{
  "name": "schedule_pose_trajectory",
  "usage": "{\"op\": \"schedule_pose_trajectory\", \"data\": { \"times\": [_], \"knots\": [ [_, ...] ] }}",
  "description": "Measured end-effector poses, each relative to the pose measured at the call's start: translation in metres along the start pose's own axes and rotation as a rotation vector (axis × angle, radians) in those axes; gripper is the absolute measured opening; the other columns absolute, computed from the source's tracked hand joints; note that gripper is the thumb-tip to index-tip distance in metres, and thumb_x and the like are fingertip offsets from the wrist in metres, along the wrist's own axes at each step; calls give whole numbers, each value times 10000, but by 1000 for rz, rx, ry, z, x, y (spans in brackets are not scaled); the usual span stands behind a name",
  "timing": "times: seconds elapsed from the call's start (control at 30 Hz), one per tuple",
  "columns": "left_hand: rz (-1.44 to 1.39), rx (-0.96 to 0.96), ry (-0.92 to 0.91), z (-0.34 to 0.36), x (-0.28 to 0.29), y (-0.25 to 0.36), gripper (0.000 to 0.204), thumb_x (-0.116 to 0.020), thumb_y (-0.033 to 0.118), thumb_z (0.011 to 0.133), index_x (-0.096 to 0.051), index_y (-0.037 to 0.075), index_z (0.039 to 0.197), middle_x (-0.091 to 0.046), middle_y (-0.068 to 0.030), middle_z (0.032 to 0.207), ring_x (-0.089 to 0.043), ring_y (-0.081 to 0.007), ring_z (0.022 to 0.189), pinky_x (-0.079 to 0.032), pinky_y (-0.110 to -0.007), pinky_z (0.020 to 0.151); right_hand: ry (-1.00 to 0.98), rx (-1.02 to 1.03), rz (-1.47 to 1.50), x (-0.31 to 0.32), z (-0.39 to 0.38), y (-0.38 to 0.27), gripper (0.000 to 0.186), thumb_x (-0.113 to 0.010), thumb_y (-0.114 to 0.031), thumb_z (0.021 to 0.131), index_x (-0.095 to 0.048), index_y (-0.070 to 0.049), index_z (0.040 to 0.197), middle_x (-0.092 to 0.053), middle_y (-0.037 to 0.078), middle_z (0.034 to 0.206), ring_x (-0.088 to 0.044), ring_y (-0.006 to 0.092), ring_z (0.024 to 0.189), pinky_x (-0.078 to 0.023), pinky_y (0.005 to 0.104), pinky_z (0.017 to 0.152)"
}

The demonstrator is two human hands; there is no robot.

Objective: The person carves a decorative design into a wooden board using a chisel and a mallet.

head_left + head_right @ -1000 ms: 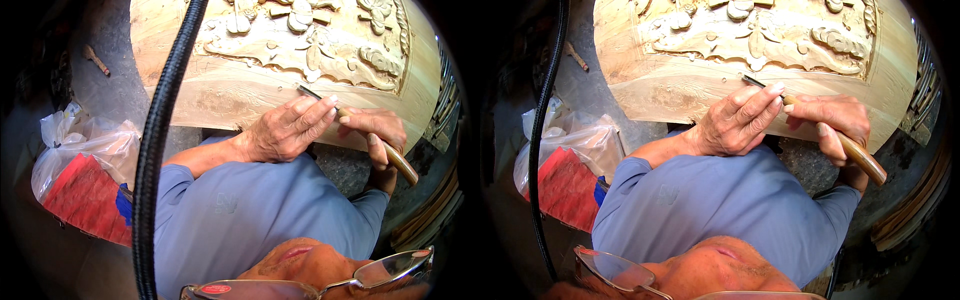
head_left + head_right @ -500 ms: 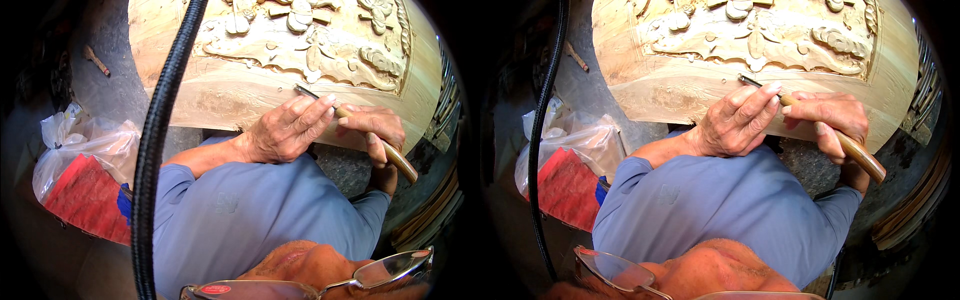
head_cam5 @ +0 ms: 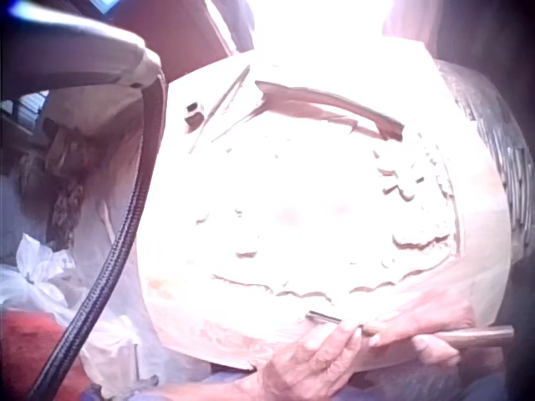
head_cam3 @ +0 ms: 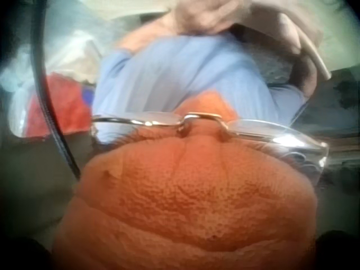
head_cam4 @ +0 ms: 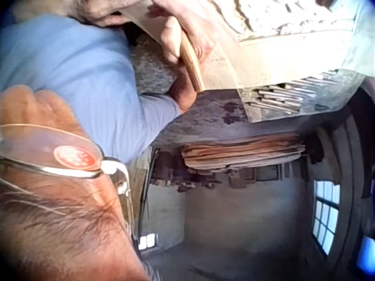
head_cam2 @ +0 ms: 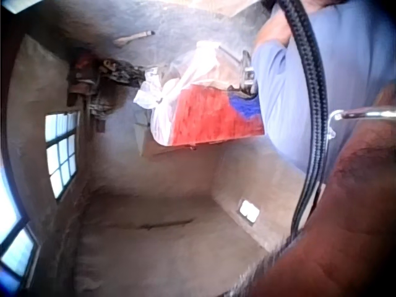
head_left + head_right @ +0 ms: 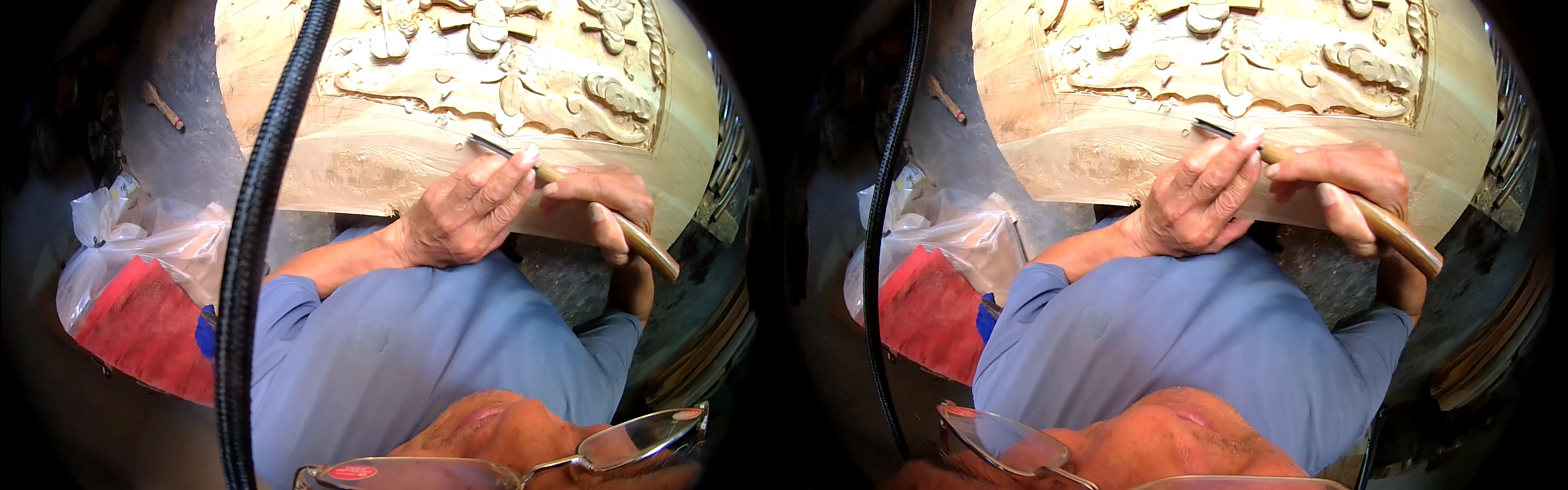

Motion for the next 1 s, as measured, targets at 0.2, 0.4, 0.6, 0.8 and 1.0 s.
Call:
{"op": "schedule_pose_trajectory", "data": {
  "times": [0.2,0.4,0.6,0.8,1.0],
  "knots": [
    [-47,-105,-28,4,-5,2,636,-773,80,779,-690,-131,1373,-603,-273,1599,-674,-379,1274,-638,-442,1040,58,-82,-70,4,-8,-23,384,-559,-163,885,-800,71,1070,-810,203,880,-831,320,797,-676,415,796],
    [-67,-62,-22,4,-2,2,629,-767,60,767,-687,-150,1355,-605,-290,1585,-677,-382,1275,-639,-438,1039,42,-100,-74,3,1,-25,366,-539,-110,873,-798,64,1065,-805,201,869,-824,319,787,-671,405,791],
    [-42,-67,11,3,-3,1,619,-773,63,762,-694,-147,1339,-618,-288,1569,-680,-378,1273,-652,-414,992,61,-19,-32,-1,1,-17,360,-537,-117,900,-796,69,1067,-807,190,854,-829,324,785,-681,448,823],
    [-36,-50,30,3,-3,1,590,-772,68,767,-710,-129,1319,-640,-273,1550,-683,-361,1264,-657,-394,952,50,-19,-47,0,-2,-10,372,-537,-142,897,-810,47,1064,-818,174,859,-846,327,802,-662,490,981],
    [-3,-38,41,2,-5,2,551,-773,74,774,-720,-121,1286,-651,-268,1535,-689,-354,1245,-659,-386,934,40,53,-53,-1,1,-7,353,-537,-133,889,-802,39,1047,-814,174,845,-846,341,790,-654,497,998]
  ]
}}
Point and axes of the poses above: each hand's wrist, its own z-axis towards the middle knuckle, its own x-axis out of the back of the hand, y = z × x, the point moved 4 cm from there along z, towards the middle knuckle
